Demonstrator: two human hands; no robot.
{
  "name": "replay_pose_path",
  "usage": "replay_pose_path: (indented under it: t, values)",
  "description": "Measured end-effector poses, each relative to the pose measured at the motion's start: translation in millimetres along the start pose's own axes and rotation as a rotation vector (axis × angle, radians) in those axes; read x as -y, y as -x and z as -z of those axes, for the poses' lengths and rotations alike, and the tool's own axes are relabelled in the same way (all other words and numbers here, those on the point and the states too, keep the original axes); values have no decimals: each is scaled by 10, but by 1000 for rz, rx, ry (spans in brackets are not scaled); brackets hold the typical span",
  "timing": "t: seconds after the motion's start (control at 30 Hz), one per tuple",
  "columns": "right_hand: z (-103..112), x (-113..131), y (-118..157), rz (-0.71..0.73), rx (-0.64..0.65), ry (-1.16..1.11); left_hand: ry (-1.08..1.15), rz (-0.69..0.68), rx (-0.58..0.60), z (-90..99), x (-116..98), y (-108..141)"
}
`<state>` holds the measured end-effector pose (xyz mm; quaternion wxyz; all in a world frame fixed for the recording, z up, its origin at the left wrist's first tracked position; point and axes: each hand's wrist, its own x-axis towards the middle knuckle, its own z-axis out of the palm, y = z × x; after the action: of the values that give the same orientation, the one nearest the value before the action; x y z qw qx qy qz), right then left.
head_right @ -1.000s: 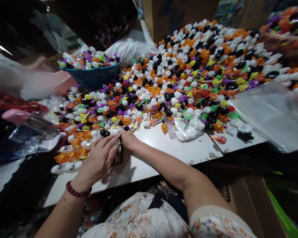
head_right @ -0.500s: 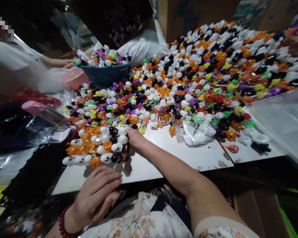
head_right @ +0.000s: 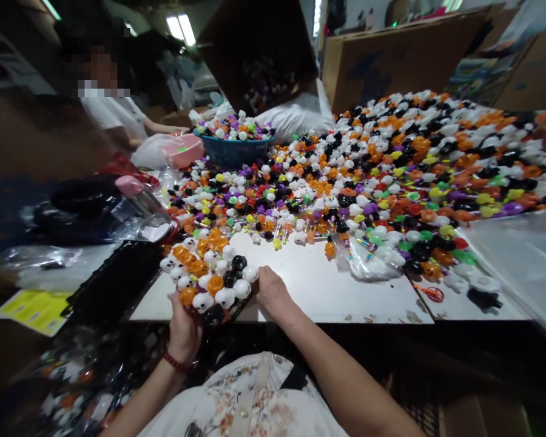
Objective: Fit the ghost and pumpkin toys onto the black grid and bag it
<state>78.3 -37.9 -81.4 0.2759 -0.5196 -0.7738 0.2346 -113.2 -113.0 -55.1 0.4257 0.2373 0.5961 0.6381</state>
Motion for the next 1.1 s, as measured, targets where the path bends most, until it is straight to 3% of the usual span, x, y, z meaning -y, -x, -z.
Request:
replay_pose_path:
  t: [0.1,0.2,0.27,0.4,0.57,0.7,0.83,0.97,1.03,1.1]
  values:
    - [7,-35,225,10,-12,1,185,162,-107,-178,-117,-119]
    - [100,-95,359,14,-4,-111,245,182,-6,-295,-167,-250]
    - [203,-103,417,-44,-76,-228,222,87,74,-342,-179,-325]
    - [399,58,340,-197,-230,-448,-27,-207,73,-370,-250,-444]
    - [438,362,-179,-40,-88,-479,-447,-548,143,-323,-509,-652]
    - [347,391,-496,62,43,-378,-883,-759,335,-296,-656,-778]
    - [230,327,-592,116,71,-286,-1147,-832,414,-303,-618,-821]
    - [231,387,-584,39,101,-239,-1176,-844,463,-302,-572,-870]
    - [312,424,-543,33,96,-237,-1160,-826,451,-305,-611,-893]
    - [438,391,-470,62,27,-206,-1097,-780,333,-303,-689,-908]
